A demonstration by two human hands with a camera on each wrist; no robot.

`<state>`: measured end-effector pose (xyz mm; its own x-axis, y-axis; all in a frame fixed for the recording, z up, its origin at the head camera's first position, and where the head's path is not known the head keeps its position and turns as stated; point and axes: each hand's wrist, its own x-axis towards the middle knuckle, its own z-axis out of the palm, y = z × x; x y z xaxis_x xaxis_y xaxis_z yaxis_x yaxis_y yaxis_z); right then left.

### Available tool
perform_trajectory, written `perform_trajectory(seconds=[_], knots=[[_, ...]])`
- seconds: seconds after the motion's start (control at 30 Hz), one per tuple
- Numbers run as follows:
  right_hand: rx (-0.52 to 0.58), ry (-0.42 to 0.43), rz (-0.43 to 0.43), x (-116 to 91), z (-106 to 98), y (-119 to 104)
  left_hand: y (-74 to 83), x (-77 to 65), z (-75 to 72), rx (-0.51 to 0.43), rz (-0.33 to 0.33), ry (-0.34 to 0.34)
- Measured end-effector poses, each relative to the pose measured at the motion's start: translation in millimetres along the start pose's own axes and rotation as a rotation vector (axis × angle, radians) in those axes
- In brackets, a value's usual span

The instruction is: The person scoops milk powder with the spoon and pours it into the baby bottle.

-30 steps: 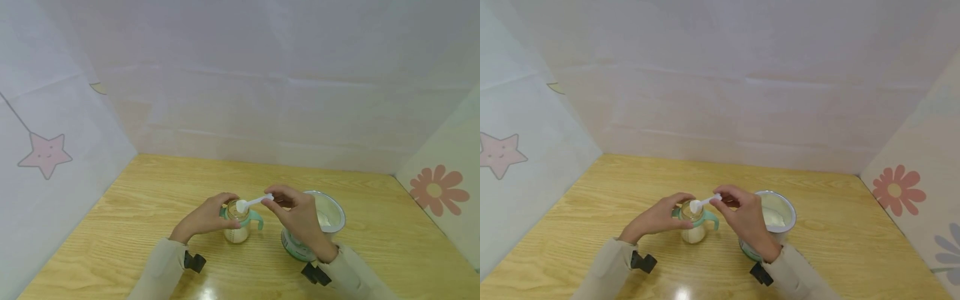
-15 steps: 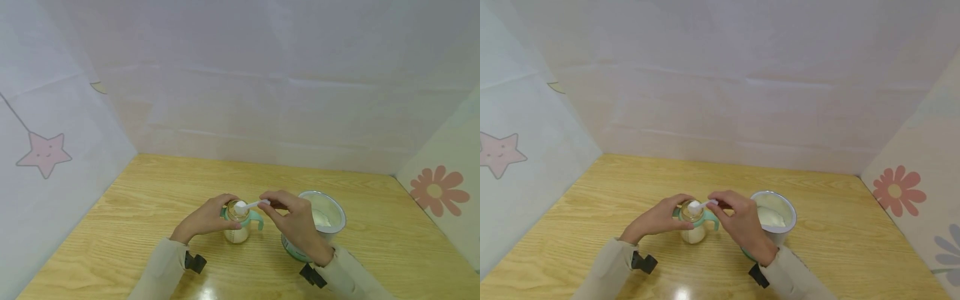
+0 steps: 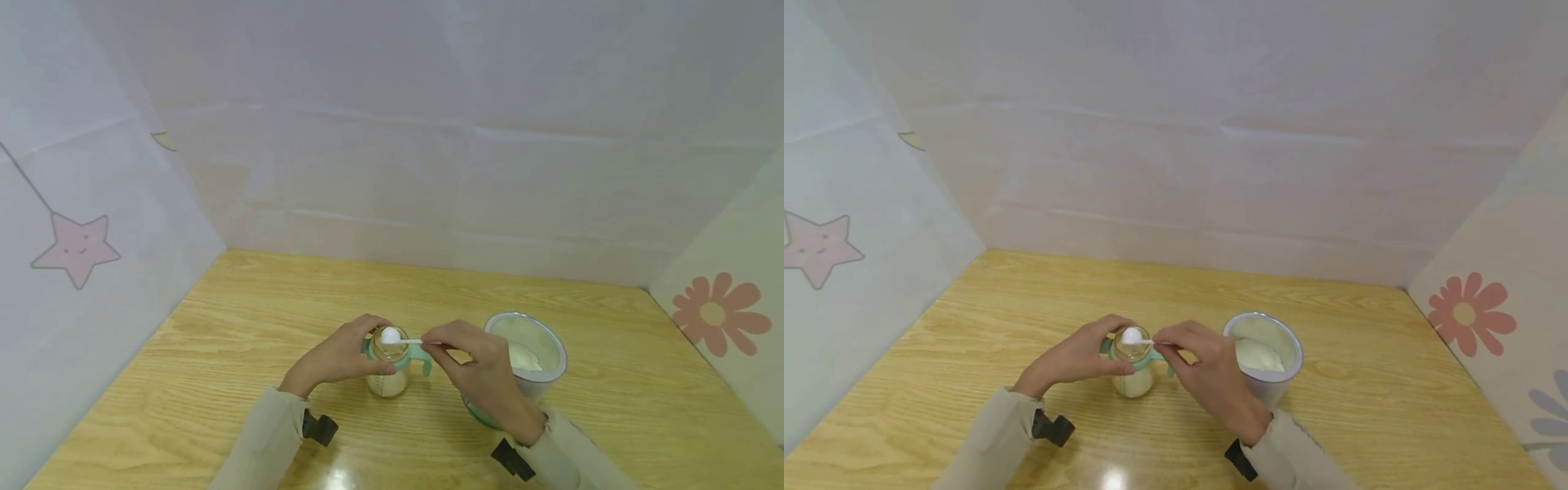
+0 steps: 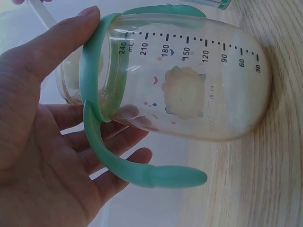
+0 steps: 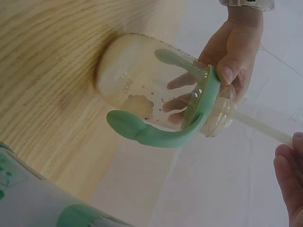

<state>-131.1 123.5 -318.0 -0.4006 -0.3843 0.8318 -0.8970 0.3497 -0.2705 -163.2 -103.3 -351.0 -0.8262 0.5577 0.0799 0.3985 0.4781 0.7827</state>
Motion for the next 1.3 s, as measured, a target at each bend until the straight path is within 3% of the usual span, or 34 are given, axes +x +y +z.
perform_trajectory(seconds=[0.67,1.3], knots=[[-0.039,-0.009,-0.052,-10,-1,-7,2.8,-0.7,0.6,0.01,0.023,-0.005],[-0.07,-0.005,-0.005,2,-12,-8,8.8,0.7,-1.0,0.038,-0.018,0.009]])
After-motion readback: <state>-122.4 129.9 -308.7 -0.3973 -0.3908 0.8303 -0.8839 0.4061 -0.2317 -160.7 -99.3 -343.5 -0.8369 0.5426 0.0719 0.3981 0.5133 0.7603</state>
